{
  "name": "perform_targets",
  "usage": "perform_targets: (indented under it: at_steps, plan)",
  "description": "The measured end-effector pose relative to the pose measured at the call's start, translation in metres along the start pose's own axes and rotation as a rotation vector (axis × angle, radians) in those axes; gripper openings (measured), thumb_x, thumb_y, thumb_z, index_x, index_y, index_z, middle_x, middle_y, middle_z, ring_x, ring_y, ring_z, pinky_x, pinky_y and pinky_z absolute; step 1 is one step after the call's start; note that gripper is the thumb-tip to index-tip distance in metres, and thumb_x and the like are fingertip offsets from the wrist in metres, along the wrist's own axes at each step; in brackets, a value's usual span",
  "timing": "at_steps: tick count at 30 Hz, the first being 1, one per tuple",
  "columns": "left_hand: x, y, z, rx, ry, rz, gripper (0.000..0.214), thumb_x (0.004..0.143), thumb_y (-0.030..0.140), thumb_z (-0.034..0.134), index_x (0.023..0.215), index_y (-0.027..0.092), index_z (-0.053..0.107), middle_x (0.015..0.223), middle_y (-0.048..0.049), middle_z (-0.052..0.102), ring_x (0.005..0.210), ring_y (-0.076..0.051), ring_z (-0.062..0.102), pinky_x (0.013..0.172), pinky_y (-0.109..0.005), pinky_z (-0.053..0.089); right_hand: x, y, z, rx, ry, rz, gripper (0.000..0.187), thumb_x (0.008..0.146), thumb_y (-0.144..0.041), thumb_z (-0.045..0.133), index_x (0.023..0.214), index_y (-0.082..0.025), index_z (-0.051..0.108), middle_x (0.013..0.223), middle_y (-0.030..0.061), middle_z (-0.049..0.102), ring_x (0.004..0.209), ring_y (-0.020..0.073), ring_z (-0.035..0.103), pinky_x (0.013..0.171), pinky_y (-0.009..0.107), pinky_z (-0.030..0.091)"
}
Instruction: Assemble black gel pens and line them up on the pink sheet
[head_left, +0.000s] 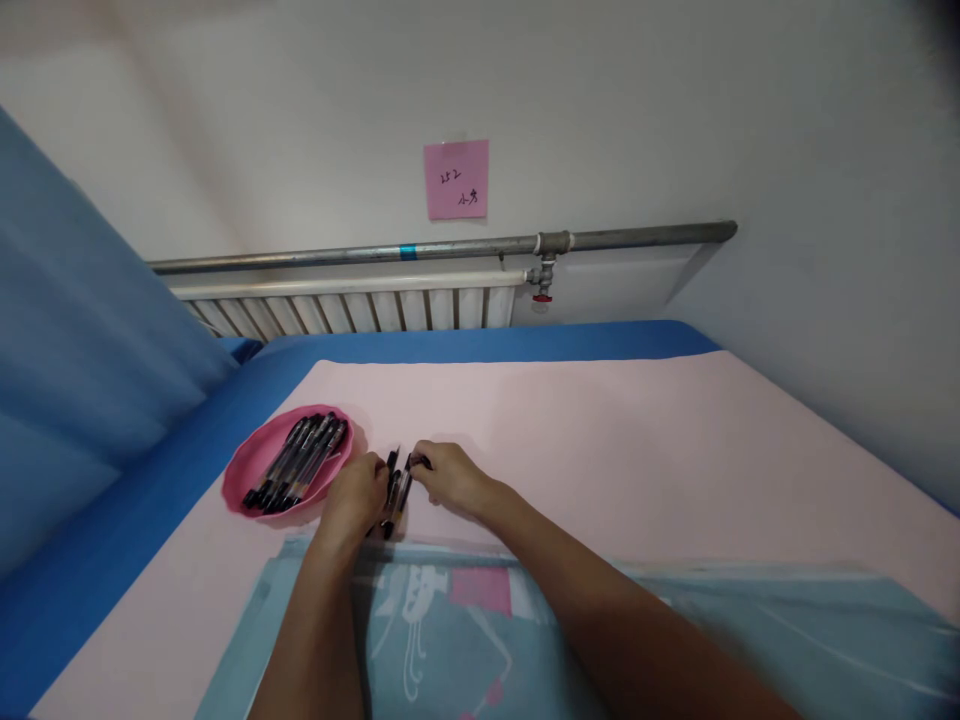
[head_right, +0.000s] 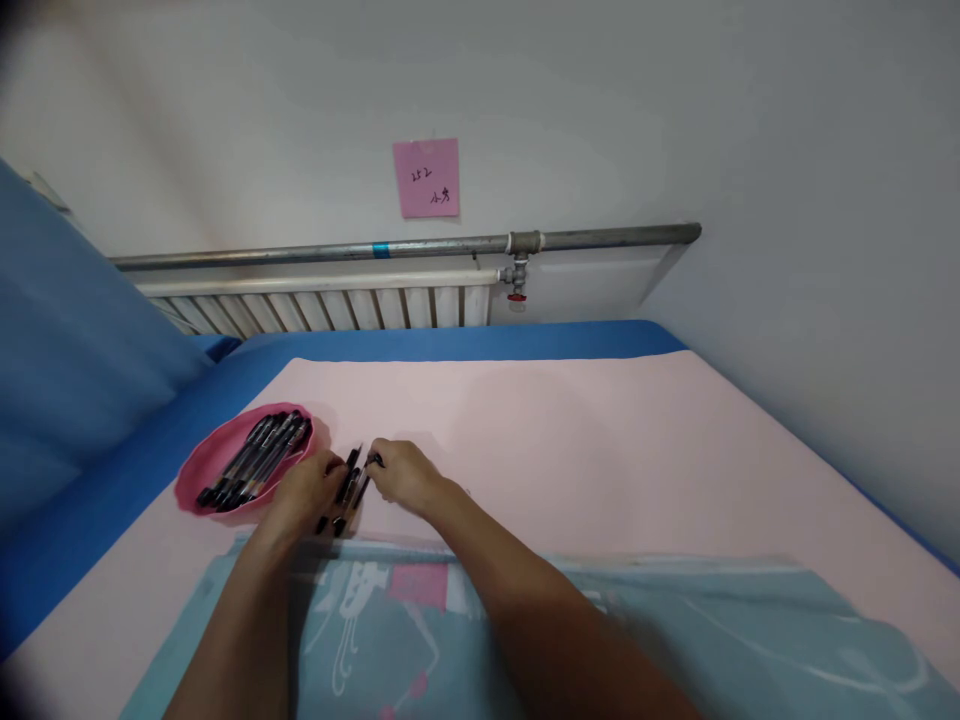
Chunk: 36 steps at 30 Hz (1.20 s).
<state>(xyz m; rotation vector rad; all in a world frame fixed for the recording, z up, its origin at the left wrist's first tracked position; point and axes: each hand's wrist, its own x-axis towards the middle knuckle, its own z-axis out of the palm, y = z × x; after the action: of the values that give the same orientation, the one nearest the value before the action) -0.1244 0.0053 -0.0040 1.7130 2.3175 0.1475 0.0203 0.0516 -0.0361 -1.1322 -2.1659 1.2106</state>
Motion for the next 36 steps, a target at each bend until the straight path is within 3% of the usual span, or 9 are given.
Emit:
perform_targets:
  at_steps: [14, 32, 36]
  plan:
    - [0.001, -0.001, 0.001, 0.002, -0.008, -0.002, 0.029, 0.083, 0.028, 0.039, 0.092, 0.014, 0.063, 0.092, -0.0112, 0.068, 0.084, -0.020, 0.060, 0.063, -0.026, 0.035, 0.000, -0.002, -0.003, -0.119, 0.041, -0.085, 0.010, 0.080, -0.019, 0.047, 0.082, -0.018, 0.058, 0.058, -0.0039, 0.052, 0.050, 0.0068, 0.044, 0.050, 0.018, 0.030]
    - [-0.003, 0.003, -0.004, -0.008, -0.002, 0.014, 0.029, 0.082, 0.031, 0.040, 0.084, 0.014, 0.063, 0.086, -0.0115, 0.068, 0.080, -0.020, 0.061, 0.060, -0.026, 0.033, -0.004, -0.009, -0.016, -0.221, -0.075, -0.110, 0.010, 0.074, -0.018, 0.051, 0.075, -0.014, 0.060, 0.070, 0.0011, 0.061, 0.063, 0.0100, 0.051, 0.055, 0.019, 0.033]
    - [-0.003, 0.002, -0.003, -0.003, -0.002, 0.017, 0.029, 0.082, 0.031, 0.040, 0.083, 0.014, 0.063, 0.086, -0.0113, 0.068, 0.080, -0.019, 0.061, 0.060, -0.025, 0.033, -0.009, -0.014, -0.015, -0.163, -0.204, -0.107, 0.010, 0.071, -0.017, 0.049, 0.073, -0.016, 0.059, 0.064, -0.0010, 0.060, 0.057, 0.0092, 0.051, 0.051, 0.018, 0.034]
